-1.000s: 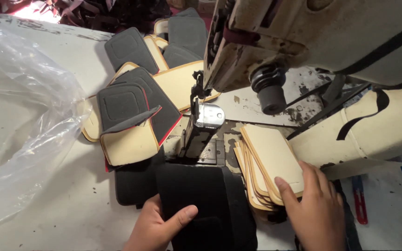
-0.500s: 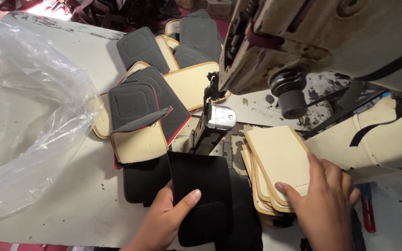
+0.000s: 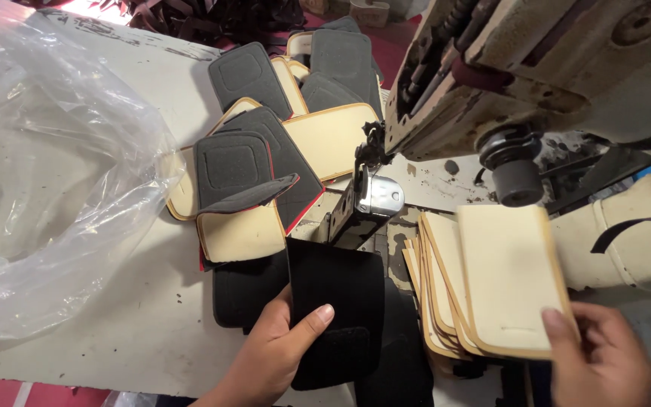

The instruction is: The person uses a sewing machine to stitch the edges of beige and black car mat pieces. They repeatedly feed each piece under the needle, guide it through, and stack the finished items. Red mat pieces are briefly handled and set aside.

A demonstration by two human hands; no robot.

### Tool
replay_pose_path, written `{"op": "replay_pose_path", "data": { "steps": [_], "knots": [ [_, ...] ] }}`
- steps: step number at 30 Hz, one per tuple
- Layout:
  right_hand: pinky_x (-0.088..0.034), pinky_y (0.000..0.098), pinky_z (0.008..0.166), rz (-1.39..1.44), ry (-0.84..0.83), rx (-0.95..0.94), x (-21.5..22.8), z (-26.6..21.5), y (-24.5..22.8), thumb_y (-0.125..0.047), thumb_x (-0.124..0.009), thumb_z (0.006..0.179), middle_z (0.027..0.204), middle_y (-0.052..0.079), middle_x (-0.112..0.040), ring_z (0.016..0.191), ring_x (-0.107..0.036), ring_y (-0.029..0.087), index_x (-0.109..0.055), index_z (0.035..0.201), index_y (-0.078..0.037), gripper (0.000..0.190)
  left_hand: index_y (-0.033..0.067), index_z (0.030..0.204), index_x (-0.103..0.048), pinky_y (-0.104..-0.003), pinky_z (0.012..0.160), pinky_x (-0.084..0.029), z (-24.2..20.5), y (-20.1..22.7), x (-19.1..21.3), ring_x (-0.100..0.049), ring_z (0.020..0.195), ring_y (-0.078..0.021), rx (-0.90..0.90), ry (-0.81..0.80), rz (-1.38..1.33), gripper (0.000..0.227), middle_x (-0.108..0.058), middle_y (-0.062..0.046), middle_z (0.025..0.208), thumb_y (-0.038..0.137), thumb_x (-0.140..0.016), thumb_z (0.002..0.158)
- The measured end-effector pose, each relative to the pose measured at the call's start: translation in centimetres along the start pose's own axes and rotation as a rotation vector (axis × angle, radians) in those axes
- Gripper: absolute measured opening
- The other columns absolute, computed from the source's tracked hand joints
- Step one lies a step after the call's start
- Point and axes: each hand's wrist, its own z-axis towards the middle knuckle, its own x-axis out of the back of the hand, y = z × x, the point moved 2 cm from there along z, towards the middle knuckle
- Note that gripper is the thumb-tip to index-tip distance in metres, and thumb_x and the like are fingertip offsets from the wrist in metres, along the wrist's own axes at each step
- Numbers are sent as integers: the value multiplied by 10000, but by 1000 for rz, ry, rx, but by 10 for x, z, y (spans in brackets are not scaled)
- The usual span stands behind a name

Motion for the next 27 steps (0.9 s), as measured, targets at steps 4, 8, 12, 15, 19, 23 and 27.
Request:
{"op": "replay_pose_path", "data": {
  "steps": [4, 8, 12, 15, 19, 23, 27],
  "knots": [
    [-746, 442, 640, 563, -454, 5, -41, 24, 270, 32, -745, 727, 765, 221, -774, 631, -830, 304, -675, 970, 36, 252, 24, 1310, -644, -318, 922, -510, 1, 3, 0, -655, 977, -151, -15, 25, -13, 386, -752, -81, 1123, 102, -602, 934],
    [-703, 405, 883, 622, -574, 232, -103, -7, 186, -113, -827, 622, 1043, 90, -780, 963, -832, 208, -681, 1082, -122, 483, -21, 1267, -689, -316, 877, -502, 0, 10, -8, -632, 911, -165, 42, 49, -166, 361, -748, -111, 1055, 43, -621, 919],
    [-658, 312, 530, 1040, -537, -161, -77, -93, -40, 12, -761, 746, 680, 161, -828, 532, -775, 185, -713, 901, 7, 162, -43, 1396, -645, -377, 940, -469, 1, -6, -6, -644, 1072, -256, 150, 105, -408, 482, -745, -206, 1254, 118, -489, 969],
    [-707, 335, 619, 1064, -517, -227, -83, -104, -63, -13, -771, 780, 725, 221, -863, 632, -863, 245, -678, 990, 33, 234, -53, 1421, -631, -414, 972, -431, -9, 20, -10, -608, 1159, -286, 283, 274, -552, 579, -711, -218, 1367, 292, -390, 1024],
    [-713, 306, 575, 903, -695, -203, -75, -97, -78, -174, -778, 788, 805, 245, -904, 618, -929, 252, -475, 1389, -85, 678, 69, 1528, -552, -479, 1137, -390, -16, 31, -9, -559, 1431, -260, 311, 486, -549, 718, -618, -98, 1600, 472, -389, 957],
    [-787, 329, 661, 881, -662, -118, -76, -100, -82, -218, -752, 813, 886, 227, -902, 726, -975, 261, -493, 1394, -90, 649, 5, 1527, -518, -597, 1060, -396, -17, 11, 0, -524, 1422, -397, 117, 168, -618, 931, -577, -220, 1587, 712, -312, 958],
    [-747, 336, 720, 961, -667, -68, -93, -109, -59, -168, -766, 809, 881, 262, -868, 774, -942, 271, -449, 1417, -14, 702, -73, 1395, -657, -482, 1071, -393, -21, 43, -8, -602, 1312, -328, 237, 312, -485, 621, -709, -209, 1438, 254, -516, 886]
  ]
}}
